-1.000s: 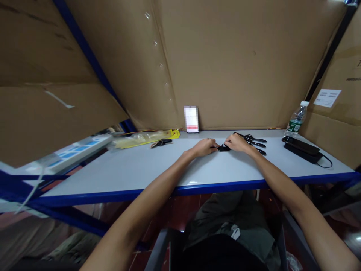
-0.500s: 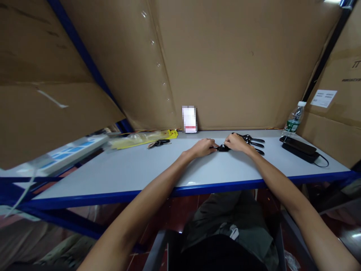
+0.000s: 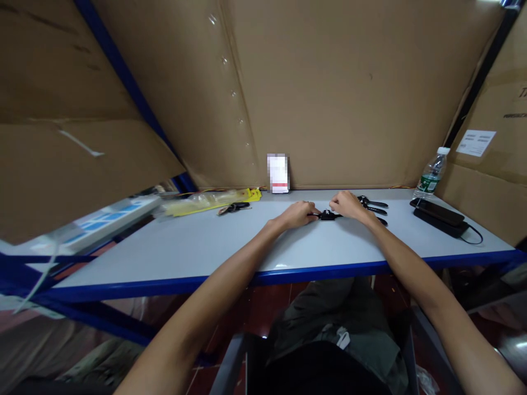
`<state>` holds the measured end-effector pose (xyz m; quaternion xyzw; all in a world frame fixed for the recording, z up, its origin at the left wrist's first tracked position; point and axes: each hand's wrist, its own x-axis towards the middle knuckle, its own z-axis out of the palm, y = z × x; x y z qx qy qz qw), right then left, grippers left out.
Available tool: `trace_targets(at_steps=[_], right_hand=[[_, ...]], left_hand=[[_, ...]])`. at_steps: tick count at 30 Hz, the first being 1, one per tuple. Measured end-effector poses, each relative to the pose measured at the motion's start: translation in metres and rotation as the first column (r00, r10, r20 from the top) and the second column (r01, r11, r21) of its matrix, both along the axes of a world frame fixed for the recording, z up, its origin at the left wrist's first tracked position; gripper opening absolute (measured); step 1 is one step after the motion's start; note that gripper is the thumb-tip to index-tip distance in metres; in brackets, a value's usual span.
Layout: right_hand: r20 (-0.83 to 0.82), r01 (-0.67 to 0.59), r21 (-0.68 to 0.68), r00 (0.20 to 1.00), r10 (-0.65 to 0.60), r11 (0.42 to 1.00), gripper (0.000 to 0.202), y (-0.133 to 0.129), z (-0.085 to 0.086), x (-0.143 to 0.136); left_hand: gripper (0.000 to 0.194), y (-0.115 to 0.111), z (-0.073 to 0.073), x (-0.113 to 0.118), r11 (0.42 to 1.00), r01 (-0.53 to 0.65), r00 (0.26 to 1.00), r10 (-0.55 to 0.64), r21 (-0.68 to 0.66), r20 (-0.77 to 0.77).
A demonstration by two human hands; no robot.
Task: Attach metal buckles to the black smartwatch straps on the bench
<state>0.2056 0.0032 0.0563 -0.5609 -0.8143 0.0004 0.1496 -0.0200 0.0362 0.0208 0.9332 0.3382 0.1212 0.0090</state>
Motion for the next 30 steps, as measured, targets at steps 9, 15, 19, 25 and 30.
trace_targets(at_steps=[9,15,19,25,30], right_hand=[[-0.065,-0.080,0.043,0.994,0.083,0.996,0.035,0.000,-0.004,-0.005],[-0.025,-0.108,-0.012,0.994,0.108,0.994,0.037,-0.003,-0.001,-0.005],[0.024,-0.059,0.055,0.998,0.058,0.997,0.034,-0.005,0.000,-0.007],[0.040,-0.095,0.037,0.995,0.094,0.995,0.035,-0.008,0.001,-0.008],[0.080,-0.080,0.025,0.994,0.078,0.997,0.034,-0.008,0.001,-0.009]], left_hand=[[0.034,0.002,-0.001,-0.001,1.000,-0.012,1.000,0.012,-0.005,0.015],[0.034,0.003,-0.003,0.000,1.000,-0.020,1.000,0.020,-0.008,0.018],[0.034,0.004,-0.003,-0.001,1.000,0.010,1.000,-0.010,-0.006,0.017],[0.036,0.003,-0.002,-0.002,1.000,0.002,1.000,-0.002,-0.008,0.018],[0.036,0.004,-0.003,-0.002,1.000,0.013,1.000,-0.013,-0.004,0.017]])
